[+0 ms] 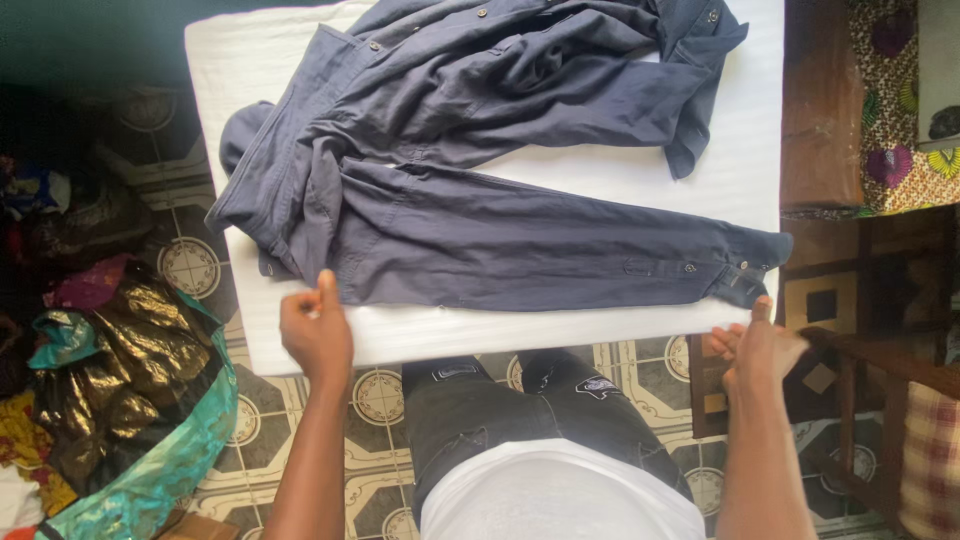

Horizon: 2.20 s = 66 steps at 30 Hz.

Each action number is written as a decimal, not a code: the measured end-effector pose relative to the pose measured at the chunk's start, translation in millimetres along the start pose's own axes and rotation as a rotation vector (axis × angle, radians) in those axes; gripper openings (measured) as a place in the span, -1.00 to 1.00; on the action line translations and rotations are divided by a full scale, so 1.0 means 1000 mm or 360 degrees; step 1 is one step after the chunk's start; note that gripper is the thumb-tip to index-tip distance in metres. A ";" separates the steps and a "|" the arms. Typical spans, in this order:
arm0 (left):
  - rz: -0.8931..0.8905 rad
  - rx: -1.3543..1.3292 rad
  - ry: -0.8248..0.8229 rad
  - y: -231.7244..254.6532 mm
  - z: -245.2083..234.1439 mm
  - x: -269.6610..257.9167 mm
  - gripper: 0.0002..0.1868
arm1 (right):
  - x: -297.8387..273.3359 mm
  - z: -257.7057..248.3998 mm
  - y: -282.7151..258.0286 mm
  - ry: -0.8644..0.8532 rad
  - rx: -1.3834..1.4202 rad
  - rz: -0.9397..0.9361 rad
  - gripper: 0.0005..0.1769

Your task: The person smooths the sleeve of a button-down shirt on a white surface, folds the sleeve back, and then fastens the buttons on the front of the shirt and the collar.

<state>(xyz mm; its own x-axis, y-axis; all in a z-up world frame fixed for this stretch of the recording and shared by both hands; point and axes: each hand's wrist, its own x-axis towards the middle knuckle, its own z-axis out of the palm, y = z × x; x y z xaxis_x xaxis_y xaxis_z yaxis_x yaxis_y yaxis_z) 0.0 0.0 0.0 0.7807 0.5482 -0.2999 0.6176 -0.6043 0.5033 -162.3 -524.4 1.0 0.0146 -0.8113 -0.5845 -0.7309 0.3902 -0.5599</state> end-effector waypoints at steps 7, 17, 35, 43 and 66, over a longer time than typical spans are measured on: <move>-0.0710 -0.0963 -0.0399 0.012 -0.027 -0.016 -0.44 | -0.002 0.022 -0.020 -0.0097 0.0476 0.0171 -0.72; -0.0578 -0.0790 -0.0352 0.017 -0.016 -0.008 -0.69 | 0.026 -0.015 0.003 0.0041 0.0330 0.0172 -0.86; 0.1740 0.0512 -0.0366 0.072 0.042 -0.021 -0.20 | -0.220 0.208 -0.041 -0.1058 -0.1295 -0.2817 -0.19; 0.1686 0.0642 -0.0364 0.073 0.047 -0.019 -0.12 | -0.148 0.231 -0.091 -0.0320 -0.1459 -0.2467 -0.23; 0.1778 0.0659 -0.0173 0.046 0.060 -0.018 -0.33 | -0.215 0.319 -0.125 -0.1316 -0.1277 -0.2757 -0.82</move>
<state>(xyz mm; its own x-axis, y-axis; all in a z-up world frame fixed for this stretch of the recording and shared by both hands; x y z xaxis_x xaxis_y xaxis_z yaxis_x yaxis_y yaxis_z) 19.4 -72.5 -20.5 0.8967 -0.4385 0.0605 -0.4397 -0.8666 0.2359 143.6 -259.6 9.0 0.9234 0.3808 -0.0492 0.3051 -0.8054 -0.5083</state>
